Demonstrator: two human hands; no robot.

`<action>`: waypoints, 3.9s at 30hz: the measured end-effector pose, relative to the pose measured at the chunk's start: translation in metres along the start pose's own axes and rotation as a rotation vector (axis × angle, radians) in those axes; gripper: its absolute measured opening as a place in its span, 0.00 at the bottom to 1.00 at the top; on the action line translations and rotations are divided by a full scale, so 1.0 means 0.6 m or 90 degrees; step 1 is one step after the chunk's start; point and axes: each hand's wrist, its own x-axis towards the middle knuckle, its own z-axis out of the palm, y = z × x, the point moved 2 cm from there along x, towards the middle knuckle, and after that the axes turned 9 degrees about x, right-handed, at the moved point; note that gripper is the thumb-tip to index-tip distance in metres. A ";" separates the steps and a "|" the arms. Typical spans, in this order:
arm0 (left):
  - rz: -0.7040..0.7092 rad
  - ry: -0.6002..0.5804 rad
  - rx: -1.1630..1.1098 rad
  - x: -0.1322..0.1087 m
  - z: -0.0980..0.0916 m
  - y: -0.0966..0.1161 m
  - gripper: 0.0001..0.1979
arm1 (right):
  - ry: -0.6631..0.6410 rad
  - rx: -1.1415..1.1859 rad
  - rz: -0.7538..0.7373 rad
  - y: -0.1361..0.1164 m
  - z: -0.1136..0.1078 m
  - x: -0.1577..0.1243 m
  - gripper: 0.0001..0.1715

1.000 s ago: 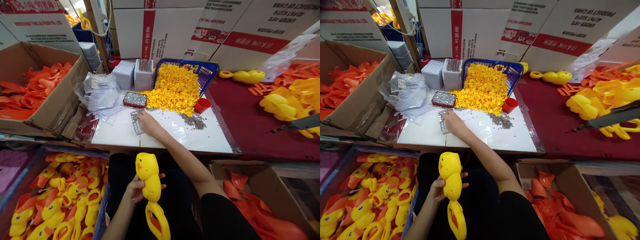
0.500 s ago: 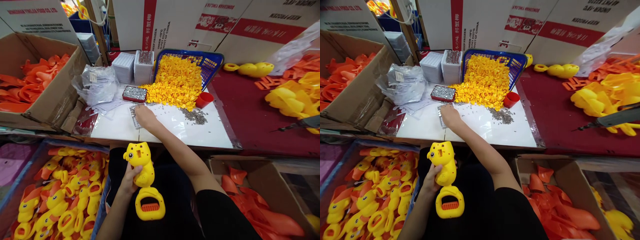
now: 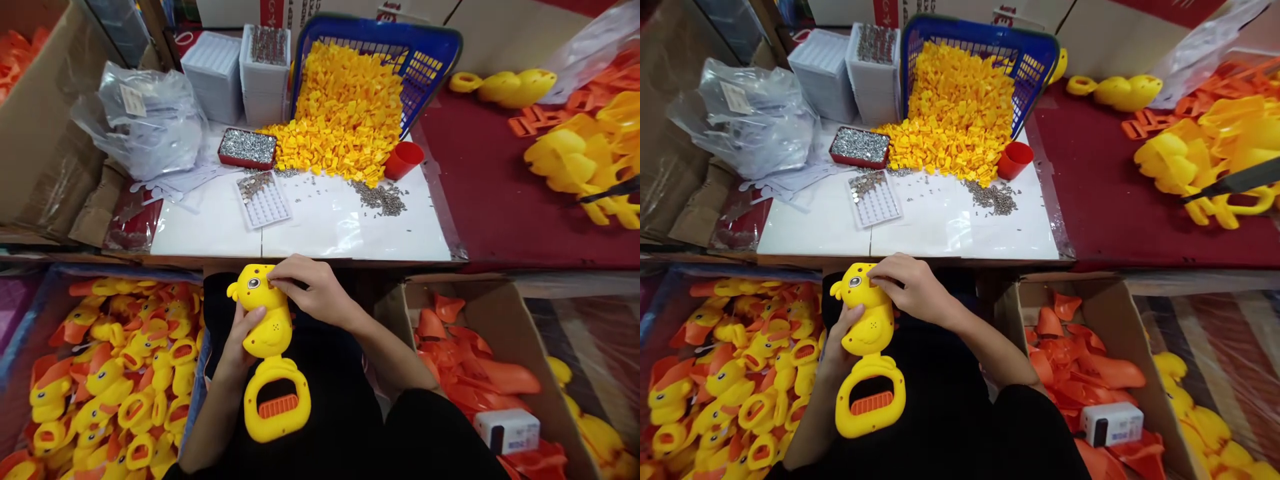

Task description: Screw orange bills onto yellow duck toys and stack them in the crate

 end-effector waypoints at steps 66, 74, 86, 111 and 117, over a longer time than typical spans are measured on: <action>-0.003 0.071 0.036 -0.045 -0.066 0.022 0.33 | -0.122 -0.418 0.219 0.093 -0.030 0.242 0.20; -0.002 0.041 0.034 -0.059 -0.070 0.009 0.37 | -0.141 -0.517 0.264 0.108 -0.010 0.261 0.29; 0.087 0.044 0.047 -0.040 -0.038 0.022 0.41 | -0.166 -0.007 0.069 0.018 -0.012 0.124 0.08; 0.192 0.064 0.266 0.001 -0.018 -0.009 0.46 | -0.039 -0.051 0.042 -0.007 -0.011 -0.044 0.10; 0.277 -0.011 0.356 0.022 0.002 0.009 0.46 | -0.035 -0.220 0.031 -0.023 -0.035 -0.049 0.10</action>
